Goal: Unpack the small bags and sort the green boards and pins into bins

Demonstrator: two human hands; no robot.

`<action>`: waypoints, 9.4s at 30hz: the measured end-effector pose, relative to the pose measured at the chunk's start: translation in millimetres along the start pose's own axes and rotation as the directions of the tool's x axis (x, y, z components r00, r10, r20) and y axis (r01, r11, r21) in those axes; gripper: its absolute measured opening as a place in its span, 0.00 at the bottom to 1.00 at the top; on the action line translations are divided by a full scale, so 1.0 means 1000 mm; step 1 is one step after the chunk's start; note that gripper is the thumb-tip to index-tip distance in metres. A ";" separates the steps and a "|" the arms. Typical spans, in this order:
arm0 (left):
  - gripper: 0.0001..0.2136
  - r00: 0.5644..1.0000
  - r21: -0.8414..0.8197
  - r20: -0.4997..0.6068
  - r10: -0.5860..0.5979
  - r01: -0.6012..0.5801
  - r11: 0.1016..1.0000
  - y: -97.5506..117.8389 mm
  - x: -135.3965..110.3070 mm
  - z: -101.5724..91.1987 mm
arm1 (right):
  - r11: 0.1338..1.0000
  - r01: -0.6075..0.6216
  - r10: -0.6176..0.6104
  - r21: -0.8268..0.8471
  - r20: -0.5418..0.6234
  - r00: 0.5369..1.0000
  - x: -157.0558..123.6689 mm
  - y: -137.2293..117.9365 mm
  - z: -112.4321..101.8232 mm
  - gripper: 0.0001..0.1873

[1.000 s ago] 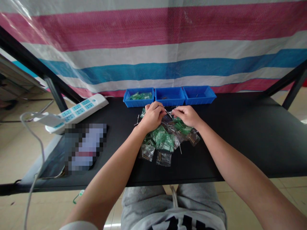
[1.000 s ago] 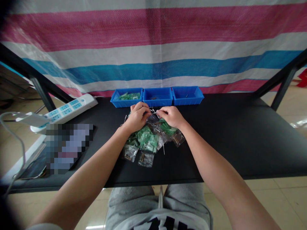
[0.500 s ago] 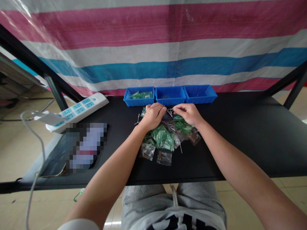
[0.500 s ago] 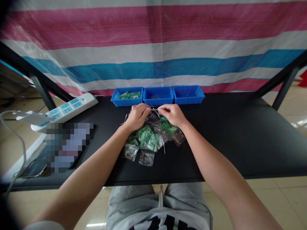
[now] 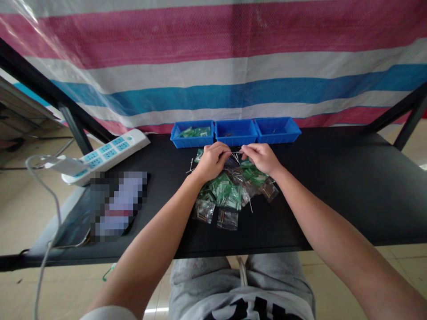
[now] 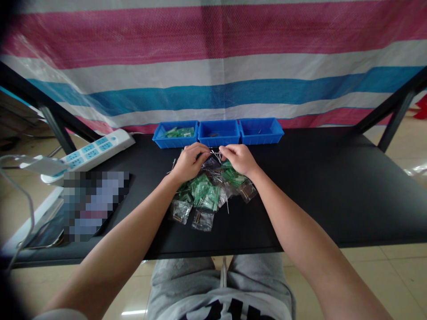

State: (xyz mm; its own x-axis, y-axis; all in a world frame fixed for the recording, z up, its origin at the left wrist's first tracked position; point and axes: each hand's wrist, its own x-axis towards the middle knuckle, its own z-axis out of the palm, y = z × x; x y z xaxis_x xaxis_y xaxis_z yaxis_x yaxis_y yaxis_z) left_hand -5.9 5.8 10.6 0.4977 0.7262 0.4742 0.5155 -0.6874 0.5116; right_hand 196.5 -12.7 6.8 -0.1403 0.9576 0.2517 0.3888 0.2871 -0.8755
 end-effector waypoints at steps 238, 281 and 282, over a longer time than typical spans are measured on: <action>0.13 0.968 -0.259 -0.226 -0.106 0.045 0.965 -0.004 -0.001 0.003 | 0.798 -0.329 0.279 0.505 0.175 0.944 -0.002 -0.014 0.008 0.21; 0.22 0.906 0.245 -0.311 -0.287 0.369 0.897 -0.052 -0.007 -0.027 | 0.964 -0.025 0.046 0.265 -0.074 0.996 -0.004 -0.006 0.011 0.20; 0.22 0.916 0.255 -0.290 -0.276 0.352 0.901 -0.055 -0.008 -0.026 | 0.966 -0.018 0.038 0.259 -0.070 0.997 -0.005 -0.006 0.012 0.20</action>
State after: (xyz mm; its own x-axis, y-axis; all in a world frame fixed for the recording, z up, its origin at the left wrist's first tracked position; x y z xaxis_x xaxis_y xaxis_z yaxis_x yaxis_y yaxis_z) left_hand -55.7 38.2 -2.7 0.1115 0.8582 0.5011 0.8170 -0.3662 0.4454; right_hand 184.1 -19.1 6.1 -0.0618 0.9671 0.2466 0.1424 0.2531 -0.9569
